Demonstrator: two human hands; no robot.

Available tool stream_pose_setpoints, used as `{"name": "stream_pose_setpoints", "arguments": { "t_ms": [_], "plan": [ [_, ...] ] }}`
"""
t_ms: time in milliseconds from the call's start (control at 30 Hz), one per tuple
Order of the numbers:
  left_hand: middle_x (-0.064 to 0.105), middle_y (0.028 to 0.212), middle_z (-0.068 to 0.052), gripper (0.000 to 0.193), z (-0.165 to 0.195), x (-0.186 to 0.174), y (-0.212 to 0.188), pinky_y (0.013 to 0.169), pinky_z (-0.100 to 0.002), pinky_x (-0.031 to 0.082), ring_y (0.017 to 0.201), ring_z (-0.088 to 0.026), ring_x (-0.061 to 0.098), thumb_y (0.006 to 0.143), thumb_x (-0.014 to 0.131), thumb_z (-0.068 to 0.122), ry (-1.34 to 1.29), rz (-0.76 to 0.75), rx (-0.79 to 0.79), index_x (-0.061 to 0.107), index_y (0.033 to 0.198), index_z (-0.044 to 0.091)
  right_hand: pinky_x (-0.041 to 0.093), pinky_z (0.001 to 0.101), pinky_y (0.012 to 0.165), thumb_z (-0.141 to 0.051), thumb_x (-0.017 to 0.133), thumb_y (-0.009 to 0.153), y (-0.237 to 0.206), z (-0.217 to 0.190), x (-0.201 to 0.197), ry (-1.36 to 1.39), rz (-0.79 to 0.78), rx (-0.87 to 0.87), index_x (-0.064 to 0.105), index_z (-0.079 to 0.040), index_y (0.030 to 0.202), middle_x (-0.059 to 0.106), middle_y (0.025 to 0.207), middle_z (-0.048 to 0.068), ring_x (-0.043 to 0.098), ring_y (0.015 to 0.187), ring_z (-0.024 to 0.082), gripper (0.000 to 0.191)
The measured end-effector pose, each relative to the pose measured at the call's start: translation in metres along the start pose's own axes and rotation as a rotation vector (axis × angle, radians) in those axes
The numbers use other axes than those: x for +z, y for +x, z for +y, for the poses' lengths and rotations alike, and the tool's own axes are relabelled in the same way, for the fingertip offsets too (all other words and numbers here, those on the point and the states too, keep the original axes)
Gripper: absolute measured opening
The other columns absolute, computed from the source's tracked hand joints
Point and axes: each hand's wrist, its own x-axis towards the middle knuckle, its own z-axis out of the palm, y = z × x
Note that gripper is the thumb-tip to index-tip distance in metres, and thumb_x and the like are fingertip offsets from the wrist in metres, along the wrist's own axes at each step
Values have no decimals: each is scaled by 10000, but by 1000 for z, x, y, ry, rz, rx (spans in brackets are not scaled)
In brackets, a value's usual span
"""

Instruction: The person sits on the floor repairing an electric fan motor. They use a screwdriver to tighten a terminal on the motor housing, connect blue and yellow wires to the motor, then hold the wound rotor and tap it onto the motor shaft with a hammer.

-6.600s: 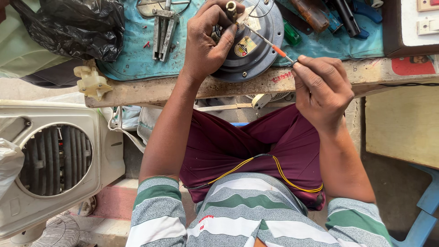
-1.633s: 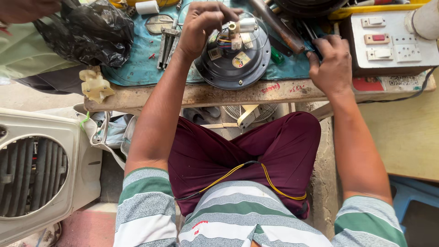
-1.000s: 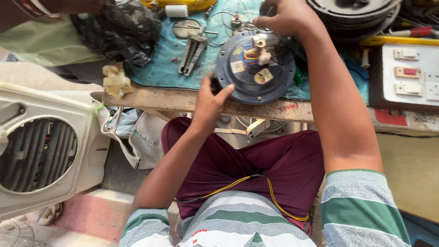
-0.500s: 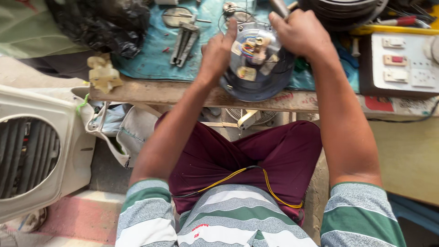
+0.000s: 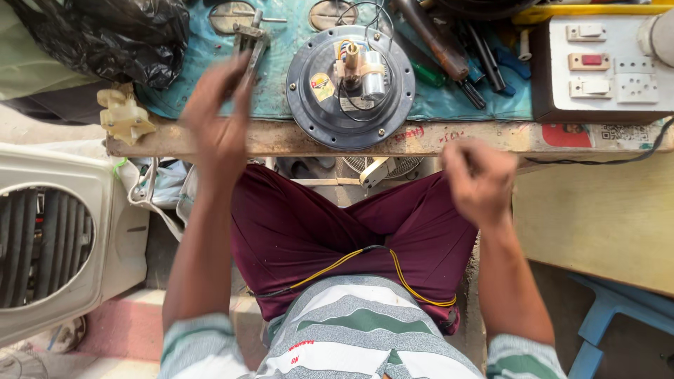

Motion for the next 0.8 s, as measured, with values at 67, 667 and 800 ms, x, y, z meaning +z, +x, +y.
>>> {"name": "stream_pose_setpoints", "arguments": {
  "t_ms": [67,667,800],
  "plan": [
    [706,1215,-166,211,12,-40,-73,1025,-350,545,1116,-260,687,1094,630,43,258,137,-91,689,1279,-39,516,301,638,-101,732,943,-29,13,2,-44,-192,-24,737,-3,950,689,758,116,654,661,177,98],
    [621,930,-19,172,-45,-55,-335,822,-332,543,837,-166,631,1115,477,185,-972,971,-1532,609,1088,77,515,401,692,-130,679,917,-194,71,41,-90,-632,239,624,8,984,671,835,147,650,758,300,163],
    [539,810,20,225,-48,-77,-298,600,-230,442,666,-89,517,1121,493,266,-1134,1159,-1128,588,1017,90,482,297,558,-101,678,931,-213,75,26,201,-518,494,686,-3,1020,654,700,52,579,615,116,133]
  ]
}}
